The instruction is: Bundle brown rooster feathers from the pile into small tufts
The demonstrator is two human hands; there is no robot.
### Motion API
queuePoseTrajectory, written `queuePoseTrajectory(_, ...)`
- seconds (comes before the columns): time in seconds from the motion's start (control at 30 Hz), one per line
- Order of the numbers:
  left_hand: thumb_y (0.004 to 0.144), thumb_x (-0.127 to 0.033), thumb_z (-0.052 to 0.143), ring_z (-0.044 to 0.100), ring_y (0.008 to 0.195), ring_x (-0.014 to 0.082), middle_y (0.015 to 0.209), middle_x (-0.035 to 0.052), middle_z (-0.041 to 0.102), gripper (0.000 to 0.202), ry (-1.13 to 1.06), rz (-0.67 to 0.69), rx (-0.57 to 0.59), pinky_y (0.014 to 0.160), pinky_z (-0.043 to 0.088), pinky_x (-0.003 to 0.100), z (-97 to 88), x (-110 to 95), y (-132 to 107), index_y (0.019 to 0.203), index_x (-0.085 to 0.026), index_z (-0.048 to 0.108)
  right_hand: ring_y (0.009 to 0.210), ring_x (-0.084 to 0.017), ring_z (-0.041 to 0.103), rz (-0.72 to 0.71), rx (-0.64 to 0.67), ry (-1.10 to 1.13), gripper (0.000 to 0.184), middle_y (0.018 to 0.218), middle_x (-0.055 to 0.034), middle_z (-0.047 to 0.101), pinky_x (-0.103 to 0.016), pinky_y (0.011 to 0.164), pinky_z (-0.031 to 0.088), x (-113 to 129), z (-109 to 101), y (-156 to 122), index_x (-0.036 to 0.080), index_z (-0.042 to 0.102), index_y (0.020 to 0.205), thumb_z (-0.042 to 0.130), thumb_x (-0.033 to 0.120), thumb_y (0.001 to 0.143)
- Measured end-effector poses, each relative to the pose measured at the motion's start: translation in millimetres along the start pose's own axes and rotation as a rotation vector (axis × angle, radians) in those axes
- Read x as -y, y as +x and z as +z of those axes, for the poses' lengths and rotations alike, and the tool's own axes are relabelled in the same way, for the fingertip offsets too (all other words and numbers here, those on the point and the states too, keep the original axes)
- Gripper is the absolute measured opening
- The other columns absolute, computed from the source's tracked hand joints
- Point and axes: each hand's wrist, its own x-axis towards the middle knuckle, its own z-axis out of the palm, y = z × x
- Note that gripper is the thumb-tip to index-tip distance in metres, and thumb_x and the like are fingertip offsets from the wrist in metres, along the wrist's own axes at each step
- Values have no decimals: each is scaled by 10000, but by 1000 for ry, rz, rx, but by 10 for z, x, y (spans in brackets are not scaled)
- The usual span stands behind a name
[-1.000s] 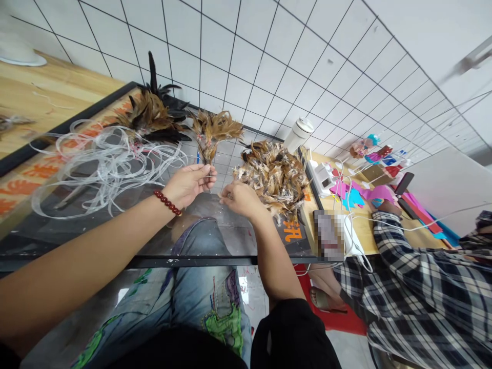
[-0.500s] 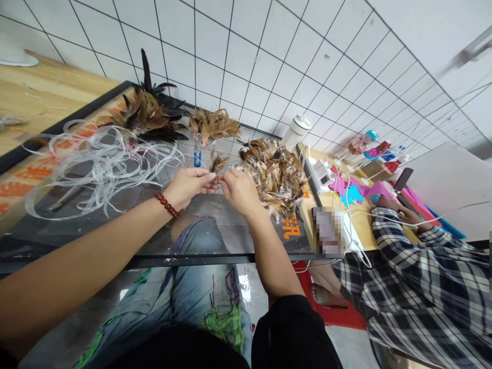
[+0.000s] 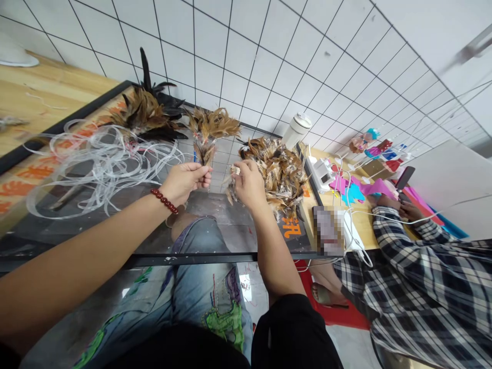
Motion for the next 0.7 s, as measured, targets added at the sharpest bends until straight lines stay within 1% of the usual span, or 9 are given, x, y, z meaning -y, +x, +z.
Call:
queuePoseTrajectory(0.07,809,-95,575,538,466,65,543,1,579,139,-45,12,-23,492,468,194,-16,-3,22,680,-81,624,876,-196,585,28,32,-20,269,1106,-89,592,-326,826,446,-56,11,1,190,637,1071,513,200,831)
queuePoseTrajectory(0.2,808,-86,576,541,471,64,538,-1,577,131,-77,6,-39,494,466,189,-17,-4,23,684,-81,618,1003,-229,557,49,96,-83,276,1105,-91,599,-357,865,424,-74,23,-6,208,661,1057,472,206,856)
queuePoseTrajectory(0.37,819,-91,572,534,456,62,542,0,578,140,-71,-21,-8,486,462,193,2,26,14,689,-78,622,1045,-239,506,-125,359,-187,237,1119,-79,604,-388,915,366,53,1,-32,234,688,1007,502,228,861)
queuePoseTrajectory(0.43,822,-93,573,531,446,63,543,3,580,141,-60,-38,17,482,461,196,8,40,12,692,-74,625,1005,-237,505,-161,399,-202,193,1087,-84,603,-386,896,365,98,17,-38,215,693,930,520,226,847)
queuePoseTrajectory(0.47,823,-93,573,533,446,64,547,5,584,140,-57,-45,24,483,461,197,11,44,9,695,-73,626,984,-232,505,-154,390,-185,173,1060,-88,601,-380,885,367,112,34,-37,201,687,881,520,212,840)
queuePoseTrajectory(0.53,822,-92,577,558,466,71,570,18,605,132,-57,-58,23,502,472,202,18,42,-4,703,-73,630,949,-214,510,-74,289,-54,147,997,-88,596,-356,858,382,122,78,-28,179,655,815,509,191,829)
queuePoseTrajectory(0.6,821,-93,583,604,520,89,613,42,640,121,-67,-82,26,560,503,219,23,32,-24,712,-73,633,849,-177,524,100,140,225,126,892,-60,593,-311,781,412,119,120,-9,178,619,820,505,231,835)
queuePoseTrajectory(0.63,821,-92,586,627,554,100,638,57,657,117,-75,-103,34,600,520,233,24,26,-35,716,-73,633,769,-153,522,206,94,402,129,825,-38,587,-284,719,420,119,136,0,181,604,823,518,276,834)
queuePoseTrajectory(0.7,820,-92,592,658,614,118,682,83,682,107,-96,-153,66,677,539,263,23,17,-51,722,-73,631,615,-107,477,393,96,748,188,710,5,567,-235,592,397,130,153,16,186,584,797,580,374,794)
